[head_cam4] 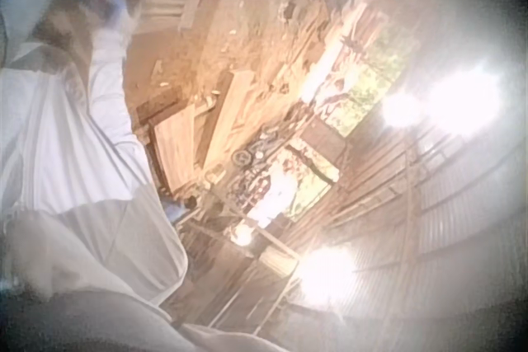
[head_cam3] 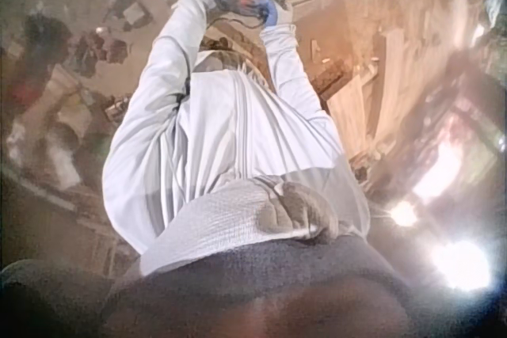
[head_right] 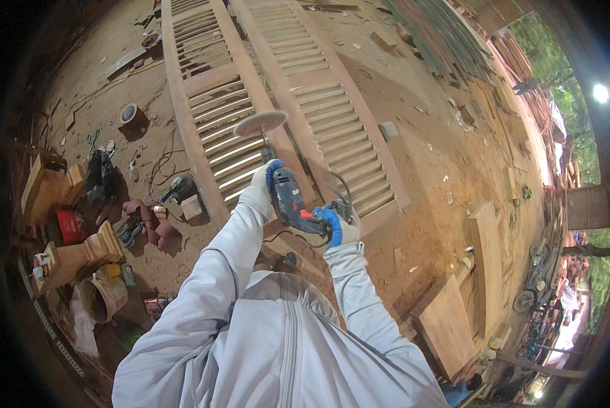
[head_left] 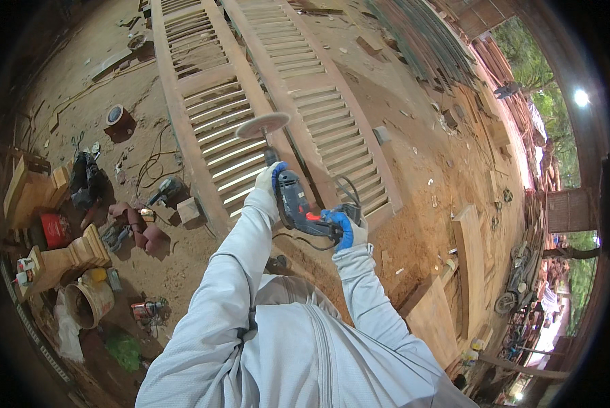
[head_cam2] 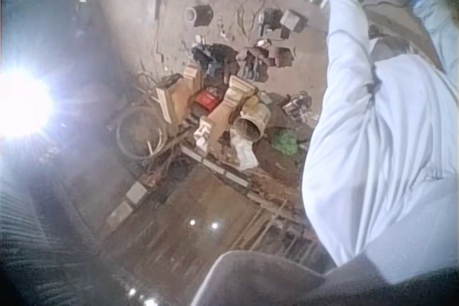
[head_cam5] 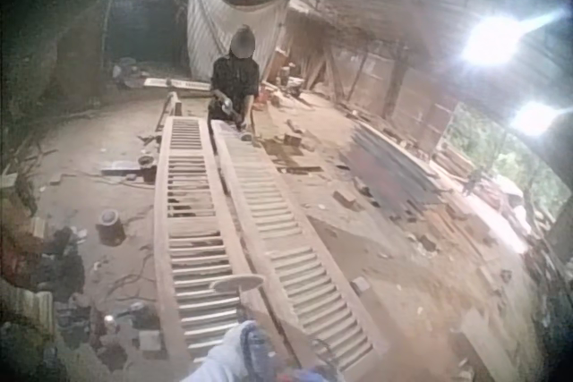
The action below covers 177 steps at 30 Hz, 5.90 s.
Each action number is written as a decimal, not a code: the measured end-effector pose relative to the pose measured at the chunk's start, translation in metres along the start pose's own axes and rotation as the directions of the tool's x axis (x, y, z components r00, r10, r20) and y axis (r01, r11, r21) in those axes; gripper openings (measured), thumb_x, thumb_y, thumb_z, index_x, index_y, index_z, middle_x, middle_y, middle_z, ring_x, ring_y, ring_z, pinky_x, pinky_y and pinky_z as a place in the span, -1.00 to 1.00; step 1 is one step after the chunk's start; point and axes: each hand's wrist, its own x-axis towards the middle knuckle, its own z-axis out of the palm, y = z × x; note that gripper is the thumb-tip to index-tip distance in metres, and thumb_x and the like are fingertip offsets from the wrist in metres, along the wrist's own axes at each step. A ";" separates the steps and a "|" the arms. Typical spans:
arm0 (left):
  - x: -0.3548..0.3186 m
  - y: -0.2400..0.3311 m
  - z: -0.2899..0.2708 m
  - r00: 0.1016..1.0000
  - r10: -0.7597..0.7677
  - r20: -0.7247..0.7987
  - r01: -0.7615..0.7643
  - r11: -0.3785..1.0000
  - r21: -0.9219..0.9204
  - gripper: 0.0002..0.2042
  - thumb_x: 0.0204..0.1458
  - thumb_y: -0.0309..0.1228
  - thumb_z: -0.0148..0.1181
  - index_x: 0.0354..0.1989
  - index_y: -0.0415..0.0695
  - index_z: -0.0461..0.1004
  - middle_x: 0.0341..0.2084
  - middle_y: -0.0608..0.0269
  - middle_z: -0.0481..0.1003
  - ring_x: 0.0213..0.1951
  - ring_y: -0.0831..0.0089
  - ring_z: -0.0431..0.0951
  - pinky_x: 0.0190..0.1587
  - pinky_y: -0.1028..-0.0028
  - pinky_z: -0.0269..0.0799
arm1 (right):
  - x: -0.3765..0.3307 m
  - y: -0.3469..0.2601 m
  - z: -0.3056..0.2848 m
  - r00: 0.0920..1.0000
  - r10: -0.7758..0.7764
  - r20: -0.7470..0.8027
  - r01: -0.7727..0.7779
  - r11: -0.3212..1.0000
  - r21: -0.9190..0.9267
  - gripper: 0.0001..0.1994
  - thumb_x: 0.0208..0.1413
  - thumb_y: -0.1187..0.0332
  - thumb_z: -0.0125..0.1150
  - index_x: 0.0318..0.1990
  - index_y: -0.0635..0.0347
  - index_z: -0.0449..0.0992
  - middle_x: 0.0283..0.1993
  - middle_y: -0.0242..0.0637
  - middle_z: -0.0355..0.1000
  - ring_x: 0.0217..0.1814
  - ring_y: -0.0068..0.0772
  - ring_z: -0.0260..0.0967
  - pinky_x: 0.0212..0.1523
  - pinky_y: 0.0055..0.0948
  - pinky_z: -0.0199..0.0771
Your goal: The person uses an angle grinder with a sanding disc to smooth the surface of wooden slatted panels. They move the tool along the slats and frame, then flip the panel to continue sanding the other side.
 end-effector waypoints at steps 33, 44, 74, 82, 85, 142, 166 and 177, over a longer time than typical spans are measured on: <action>0.008 0.020 -0.064 0.997 0.006 -0.072 -0.009 0.999 -0.041 -0.80 0.04 -0.17 0.18 -0.45 -0.01 0.49 -0.59 0.22 0.55 -0.60 0.25 0.51 -0.49 0.25 0.51 | 0.051 0.022 0.048 0.974 0.209 0.089 -0.177 0.942 -0.284 -0.82 -0.25 0.47 0.32 -0.40 0.27 0.54 -0.52 -0.27 0.52 -0.58 -0.44 0.47 -0.52 -0.48 0.50; 0.001 0.028 -0.090 0.990 0.005 -0.143 -0.011 0.999 -0.041 -0.77 0.05 -0.11 0.16 -0.52 0.04 0.49 -0.64 0.27 0.50 -0.63 0.23 0.48 -0.51 0.21 0.48 | 0.034 0.034 0.059 0.956 0.262 0.129 -0.238 0.955 -0.178 -0.86 -0.18 0.52 0.30 -0.40 0.29 0.52 -0.51 -0.24 0.50 -0.50 -0.37 0.51 -0.41 -0.42 0.59; -0.017 0.031 -0.093 0.970 0.134 -0.204 -0.129 0.991 0.035 -0.79 -0.01 -0.16 0.26 -0.41 -0.04 0.51 -0.57 0.26 0.54 -0.58 0.32 0.53 -0.46 0.31 0.49 | -0.009 0.013 0.060 0.970 0.236 0.058 -0.233 0.971 -0.061 -0.81 -0.13 0.60 0.31 -0.29 0.35 0.51 -0.43 -0.18 0.52 -0.43 -0.32 0.55 -0.32 -0.41 0.64; -0.030 0.065 -0.037 0.999 0.032 -0.019 -0.031 0.998 0.049 -0.78 0.09 -0.13 0.17 -0.43 0.01 0.51 -0.59 0.27 0.53 -0.57 0.30 0.51 -0.45 0.29 0.51 | 0.016 0.007 0.085 0.993 0.114 0.030 -0.111 0.991 -0.076 -0.84 -0.14 0.57 0.27 -0.32 0.34 0.52 -0.45 -0.23 0.53 -0.46 -0.37 0.52 -0.39 -0.45 0.58; 0.027 0.050 -0.056 1.000 -0.007 -0.016 0.007 1.000 -0.011 -0.73 0.09 -0.08 0.13 -0.48 0.01 0.50 -0.62 0.26 0.52 -0.57 0.25 0.52 -0.44 0.21 0.52 | 0.040 0.013 0.085 0.994 0.110 -0.001 -0.109 0.985 -0.135 -0.80 -0.17 0.56 0.27 -0.30 0.35 0.51 -0.45 -0.21 0.51 -0.49 -0.34 0.52 -0.41 -0.41 0.59; 0.055 0.079 -0.020 0.999 -0.033 -0.030 0.032 0.999 -0.027 -0.72 0.11 -0.08 0.09 -0.47 0.00 0.49 -0.62 0.23 0.51 -0.57 0.20 0.52 -0.43 0.13 0.52 | 0.111 0.012 0.082 0.972 0.234 0.033 -0.227 0.963 -0.144 -0.83 -0.15 0.61 0.26 -0.33 0.34 0.49 -0.48 -0.18 0.50 -0.49 -0.35 0.51 -0.39 -0.44 0.59; 0.046 0.079 -0.035 1.000 0.018 0.014 -0.018 0.998 -0.054 -0.84 0.09 -0.20 0.14 -0.40 0.02 0.50 -0.54 0.27 0.57 -0.55 0.29 0.54 -0.44 0.25 0.53 | 0.083 0.008 0.097 0.988 0.150 0.032 -0.148 0.987 -0.056 -0.87 -0.16 0.59 0.24 -0.39 0.34 0.48 -0.52 -0.26 0.44 -0.53 -0.37 0.46 -0.38 -0.41 0.58; 0.034 0.102 -0.066 0.997 0.003 -0.076 -0.004 1.000 -0.006 -0.80 0.09 -0.18 0.12 -0.42 -0.02 0.49 -0.56 0.21 0.54 -0.55 0.26 0.54 -0.43 0.23 0.54 | 0.106 0.043 0.113 0.970 0.220 0.104 -0.223 0.974 0.024 -0.90 -0.22 0.52 0.26 -0.49 0.37 0.52 -0.56 -0.19 0.49 -0.60 -0.37 0.46 -0.53 -0.42 0.50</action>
